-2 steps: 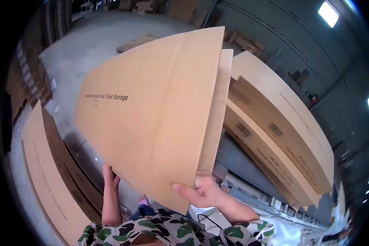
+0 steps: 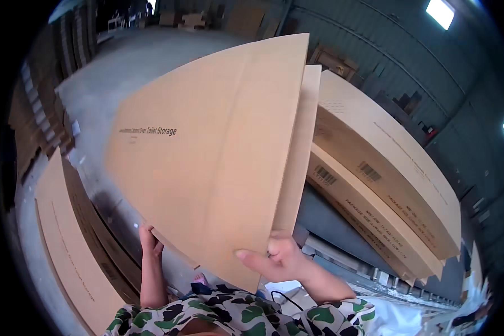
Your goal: The person places white furniture panels and protective foam blocks into a long cardboard box on a conveyor, covers them with foam sheeting, and prepares more boxes for packing.
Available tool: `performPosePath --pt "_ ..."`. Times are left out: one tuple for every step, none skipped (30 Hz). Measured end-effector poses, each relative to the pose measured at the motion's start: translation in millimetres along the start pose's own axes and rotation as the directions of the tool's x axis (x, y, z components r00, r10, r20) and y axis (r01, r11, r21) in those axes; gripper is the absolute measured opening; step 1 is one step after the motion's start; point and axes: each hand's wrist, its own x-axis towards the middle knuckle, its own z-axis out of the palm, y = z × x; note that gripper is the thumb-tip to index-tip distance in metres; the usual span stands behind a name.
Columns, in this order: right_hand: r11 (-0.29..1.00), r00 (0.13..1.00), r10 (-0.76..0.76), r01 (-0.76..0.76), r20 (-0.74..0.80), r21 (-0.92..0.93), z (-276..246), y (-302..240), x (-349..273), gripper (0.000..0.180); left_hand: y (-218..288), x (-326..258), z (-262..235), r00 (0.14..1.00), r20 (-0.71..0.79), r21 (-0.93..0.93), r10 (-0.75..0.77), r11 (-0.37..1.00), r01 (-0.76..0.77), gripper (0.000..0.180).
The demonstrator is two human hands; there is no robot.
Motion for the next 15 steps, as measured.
performPosePath --pt "0.999 1.000 -0.029 0.029 -0.001 -0.013 -7 -12 -11 0.009 5 -9 4 0.998 0.055 0.030 0.020 0.999 -0.022 0.041" --pt "0.998 0.998 -0.057 0.057 0.000 -0.028 -15 -23 -24 0.009 7 -19 10 0.993 0.109 0.057 0.038 0.997 -0.045 0.042" --pt "0.996 0.996 -0.086 0.087 0.010 -0.025 -23 -35 -41 0.009 5 -36 21 0.991 0.112 0.053 0.069 0.996 -0.075 0.042" --pt "0.990 0.990 -0.131 0.128 -0.051 -0.058 -33 -45 -59 0.008 -1 -50 37 0.990 0.091 -0.008 0.103 0.995 -0.102 0.041" --pt "0.984 0.981 -0.166 0.158 -0.105 -0.078 -41 -59 -78 0.008 -3 -70 53 0.990 0.054 -0.064 0.131 0.990 -0.127 0.040" --pt "0.994 0.974 -0.107 0.105 -0.198 -0.024 -51 -75 -96 0.008 -1 -85 74 0.984 0.097 -0.067 0.149 0.987 -0.143 0.039" --pt "0.998 0.954 0.012 0.006 -0.299 0.059 -62 -92 -117 0.012 -1 -98 98 0.976 0.137 -0.071 0.167 0.985 -0.159 0.038" --pt "0.988 0.878 0.060 0.015 -0.475 0.152 -78 -90 -146 0.025 -3 -112 126 0.962 0.170 0.040 0.212 0.974 -0.222 0.037" --pt "0.987 0.826 0.055 0.038 -0.562 0.154 -92 -96 -171 0.026 -9 -125 152 0.948 0.210 0.120 0.238 0.956 -0.267 0.036" --pt "0.989 0.764 0.008 0.088 -0.645 0.118 -111 -102 -200 0.027 -15 -145 188 0.889 0.358 0.119 0.286 0.930 -0.347 0.034" --pt "0.989 0.686 -0.040 0.131 -0.727 0.068 -130 -107 -230 0.027 -23 -167 224 0.879 0.400 0.167 0.258 0.923 -0.347 0.035" --pt "0.984 0.607 -0.093 0.176 -0.789 0.020 -149 -111 -257 0.028 -35 -179 244 0.890 0.388 0.209 0.238 0.918 -0.337 0.035" --pt "0.976 0.496 -0.157 0.208 -0.854 -0.059 -172 -115 -286 0.029 -38 -212 275 0.944 0.288 0.368 0.163 0.891 -0.266 0.046" --pt "0.958 0.393 -0.233 0.249 -0.890 -0.141 -192 -123 -309 0.030 -42 -234 297 0.918 0.357 0.200 0.173 0.946 -0.256 0.058" --pt "0.933 0.257 -0.308 0.270 -0.916 -0.238 -213 -132 -335 0.030 -44 -256 317 0.909 0.409 0.275 0.076 0.940 -0.202 0.064"
